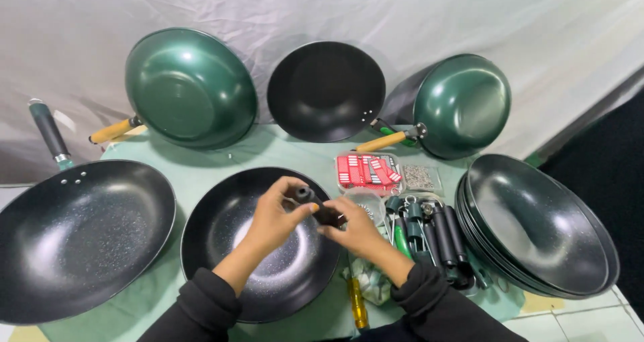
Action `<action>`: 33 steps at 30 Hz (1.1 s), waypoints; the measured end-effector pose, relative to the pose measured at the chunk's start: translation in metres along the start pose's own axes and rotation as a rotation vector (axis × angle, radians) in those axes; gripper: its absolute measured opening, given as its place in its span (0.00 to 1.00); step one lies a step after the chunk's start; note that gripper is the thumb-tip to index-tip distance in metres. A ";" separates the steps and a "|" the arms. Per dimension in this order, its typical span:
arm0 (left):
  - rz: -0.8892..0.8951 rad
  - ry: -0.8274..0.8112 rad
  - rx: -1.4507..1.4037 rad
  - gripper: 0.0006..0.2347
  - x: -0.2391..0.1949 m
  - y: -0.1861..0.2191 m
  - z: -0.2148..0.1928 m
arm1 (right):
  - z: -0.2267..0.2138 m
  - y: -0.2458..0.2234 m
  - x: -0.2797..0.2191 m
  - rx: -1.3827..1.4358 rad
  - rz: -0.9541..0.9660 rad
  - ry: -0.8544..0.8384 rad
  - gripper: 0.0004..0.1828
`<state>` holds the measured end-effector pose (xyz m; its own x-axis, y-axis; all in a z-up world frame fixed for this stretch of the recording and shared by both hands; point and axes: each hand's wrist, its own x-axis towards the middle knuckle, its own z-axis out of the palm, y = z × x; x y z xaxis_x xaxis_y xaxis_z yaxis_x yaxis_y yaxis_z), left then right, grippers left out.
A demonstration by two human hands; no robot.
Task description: Assembling a handle onto a wok using a screwdriver and screws on a demonstration table.
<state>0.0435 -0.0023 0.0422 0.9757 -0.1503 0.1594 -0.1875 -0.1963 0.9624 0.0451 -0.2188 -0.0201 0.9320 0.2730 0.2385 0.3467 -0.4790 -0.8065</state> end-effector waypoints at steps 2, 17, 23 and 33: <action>0.072 -0.006 0.037 0.15 -0.007 0.004 0.007 | 0.016 0.010 -0.002 -0.022 -0.055 -0.027 0.23; 0.332 -0.046 0.216 0.16 -0.021 0.000 0.019 | 0.028 -0.016 -0.004 -0.028 -0.075 -0.039 0.17; 0.122 0.021 0.055 0.17 -0.008 -0.001 0.002 | 0.022 -0.004 -0.002 0.046 -0.026 -0.014 0.19; -0.090 -0.166 0.193 0.15 0.009 -0.052 -0.026 | -0.012 0.000 0.001 0.365 0.105 0.270 0.29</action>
<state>0.0648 0.0315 -0.0012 0.9604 -0.2778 0.0216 -0.1345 -0.3944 0.9090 0.0476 -0.2284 -0.0128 0.9711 -0.0118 0.2383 0.2337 -0.1541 -0.9600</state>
